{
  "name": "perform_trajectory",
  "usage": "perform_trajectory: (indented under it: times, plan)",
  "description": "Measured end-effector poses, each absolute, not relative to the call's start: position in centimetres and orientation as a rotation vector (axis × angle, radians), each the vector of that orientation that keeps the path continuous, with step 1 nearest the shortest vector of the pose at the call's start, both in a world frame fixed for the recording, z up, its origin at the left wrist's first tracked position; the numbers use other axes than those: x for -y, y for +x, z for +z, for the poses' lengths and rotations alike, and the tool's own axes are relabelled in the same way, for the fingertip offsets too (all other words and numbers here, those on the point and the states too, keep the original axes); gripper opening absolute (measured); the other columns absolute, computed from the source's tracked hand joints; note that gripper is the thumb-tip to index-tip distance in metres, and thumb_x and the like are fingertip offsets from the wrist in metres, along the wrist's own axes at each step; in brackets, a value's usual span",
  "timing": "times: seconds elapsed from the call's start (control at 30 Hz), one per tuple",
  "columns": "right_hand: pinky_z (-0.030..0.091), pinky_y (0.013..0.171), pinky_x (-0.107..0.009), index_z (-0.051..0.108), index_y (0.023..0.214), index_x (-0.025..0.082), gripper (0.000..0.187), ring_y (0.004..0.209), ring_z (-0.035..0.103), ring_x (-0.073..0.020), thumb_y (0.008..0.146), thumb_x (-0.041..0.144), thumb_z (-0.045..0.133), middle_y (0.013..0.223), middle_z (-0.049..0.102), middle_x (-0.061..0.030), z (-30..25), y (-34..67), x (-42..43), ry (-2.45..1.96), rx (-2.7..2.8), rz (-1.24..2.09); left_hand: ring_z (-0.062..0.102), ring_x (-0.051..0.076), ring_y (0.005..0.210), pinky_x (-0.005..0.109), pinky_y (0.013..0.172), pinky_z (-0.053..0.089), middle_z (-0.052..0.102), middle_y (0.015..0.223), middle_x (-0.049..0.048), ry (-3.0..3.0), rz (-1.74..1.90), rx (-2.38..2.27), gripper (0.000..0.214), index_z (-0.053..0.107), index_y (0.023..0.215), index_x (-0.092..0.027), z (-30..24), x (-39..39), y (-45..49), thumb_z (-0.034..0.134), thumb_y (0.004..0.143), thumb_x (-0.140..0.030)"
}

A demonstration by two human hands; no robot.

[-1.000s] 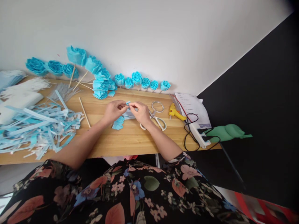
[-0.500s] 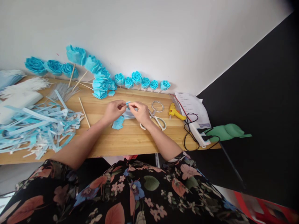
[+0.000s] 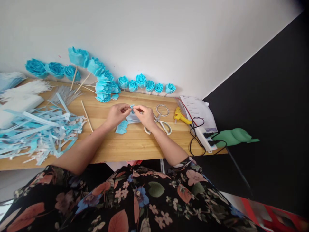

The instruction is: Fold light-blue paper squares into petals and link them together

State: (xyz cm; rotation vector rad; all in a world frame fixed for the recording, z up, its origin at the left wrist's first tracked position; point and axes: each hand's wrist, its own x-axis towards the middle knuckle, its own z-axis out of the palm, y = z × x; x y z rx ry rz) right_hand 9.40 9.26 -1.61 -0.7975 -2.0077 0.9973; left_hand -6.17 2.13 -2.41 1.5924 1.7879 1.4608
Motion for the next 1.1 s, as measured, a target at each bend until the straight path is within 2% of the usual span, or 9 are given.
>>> perform_trajectory:
  times: [0.1, 0.2, 0.63, 0.83, 1.1]
  plan:
    - [0.053, 0.079, -0.027, 0.077, 0.088, 0.020, 0.020, 0.079, 0.070, -0.0156, 0.083, 0.032, 0.062, 0.089, 0.078, -0.0027, -1.7, 9.4, -9.4, -0.810, 1.986, 1.033, 0.059, 0.015, 0.061, 0.026, 0.058, 0.044, 0.072, 0.070, 0.0035, 1.548, 1.495, -1.793, 0.027, 0.073, 0.083, -0.018, -2.2, -2.1, -6.2, 0.066, 0.078, -0.044]
    - [0.053, 0.077, -0.027, 0.078, 0.090, 0.020, 0.022, 0.079, 0.070, -0.0157, 0.083, 0.035, 0.062, 0.089, 0.078, -0.0024, -1.9, 9.4, -9.5, -0.811, 1.966, 1.092, 0.058, 0.014, 0.059, 0.025, 0.056, 0.043, 0.071, 0.068, 0.0031, 1.542, 1.518, -1.791, 0.022, 0.070, 0.077, -0.019, -1.9, -1.9, -6.1, 0.066, 0.077, -0.041]
    - [0.050, 0.073, -0.025, 0.077, 0.089, 0.018, 0.027, 0.078, 0.067, -0.0151, 0.080, 0.039, 0.064, 0.086, 0.077, -0.0028, -1.8, 9.4, -9.5, -0.840, 1.927, 1.198, 0.057, 0.014, 0.060, 0.026, 0.058, 0.042, 0.066, 0.065, 0.0016, 1.605, 1.497, -1.804, 0.011, 0.065, 0.073, -0.018, -1.6, -1.8, -6.1, 0.061, 0.077, -0.027]
    - [0.050, 0.072, -0.025, 0.077, 0.091, 0.016, 0.030, 0.077, 0.067, -0.0144, 0.079, 0.041, 0.065, 0.084, 0.076, -0.0030, -2.2, 9.4, -9.9, -0.822, 1.865, 1.283, 0.053, 0.013, 0.057, 0.026, 0.055, 0.040, 0.062, 0.062, 0.0003, 1.570, 1.563, -1.802, 0.016, 0.062, 0.072, -0.019, -1.4, -1.9, -6.7, 0.060, 0.079, -0.033]
    - [0.051, 0.073, -0.025, 0.077, 0.090, 0.016, 0.029, 0.077, 0.068, -0.0146, 0.080, 0.040, 0.065, 0.084, 0.077, -0.0031, -2.2, 9.3, -9.9, -0.791, 1.868, 1.277, 0.061, 0.015, 0.065, 0.027, 0.061, 0.046, 0.071, 0.074, 0.0044, 1.649, 1.541, -1.720, 0.021, 0.070, 0.083, -0.018, -1.6, -1.9, -6.3, 0.066, 0.079, -0.038]
